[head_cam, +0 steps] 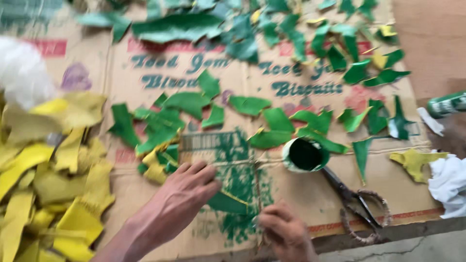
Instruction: The person paints yellow foam pieces green using a small brush and a paint can. They repeatedly dip the brush, apply paint to each piece, and place the finished pieces on a cardboard surface.
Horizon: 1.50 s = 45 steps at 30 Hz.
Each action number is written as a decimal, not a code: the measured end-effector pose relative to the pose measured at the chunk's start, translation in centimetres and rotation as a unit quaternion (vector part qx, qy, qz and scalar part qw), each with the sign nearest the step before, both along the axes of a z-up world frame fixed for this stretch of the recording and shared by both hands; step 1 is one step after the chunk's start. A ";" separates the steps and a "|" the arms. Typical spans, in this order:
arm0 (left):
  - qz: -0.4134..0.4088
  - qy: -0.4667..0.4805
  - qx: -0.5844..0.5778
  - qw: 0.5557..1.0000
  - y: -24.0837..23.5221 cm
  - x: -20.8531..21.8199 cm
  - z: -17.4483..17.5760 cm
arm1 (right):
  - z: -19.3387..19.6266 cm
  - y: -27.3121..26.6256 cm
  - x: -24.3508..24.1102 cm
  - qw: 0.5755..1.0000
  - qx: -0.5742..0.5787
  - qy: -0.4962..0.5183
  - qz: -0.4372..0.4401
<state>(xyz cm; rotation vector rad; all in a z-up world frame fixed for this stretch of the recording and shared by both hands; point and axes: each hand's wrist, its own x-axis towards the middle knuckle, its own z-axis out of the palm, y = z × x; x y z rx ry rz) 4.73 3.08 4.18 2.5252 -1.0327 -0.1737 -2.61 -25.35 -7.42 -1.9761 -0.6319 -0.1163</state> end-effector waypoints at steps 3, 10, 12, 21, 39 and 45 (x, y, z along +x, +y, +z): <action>-0.001 -0.011 -0.034 0.999 -0.6 2.1 2.3 | -1.4 0.5 0.1 0.999 0.052 -0.003 -0.007; 0.075 -0.032 -0.152 0.985 -6.4 9.3 3.3 | -5.7 0.1 -0.1 0.988 0.137 0.051 -0.044; 0.109 -0.023 -0.150 0.982 -8.6 12.5 1.6 | -7.4 0.7 -0.3 0.985 0.155 0.037 -0.069; 0.188 -0.035 -0.128 0.973 -20.2 23.5 -7.0 | -15.4 1.3 -1.3 0.882 0.246 0.363 -0.171; 0.170 -0.094 -0.282 0.940 -20.8 26.0 -10.1 | -12.3 0.3 -1.2 0.950 0.216 0.222 -0.036; 0.148 -0.140 -0.223 0.953 -18.4 24.7 -7.7 | -8.6 0.8 -0.4 0.973 0.173 0.127 -0.080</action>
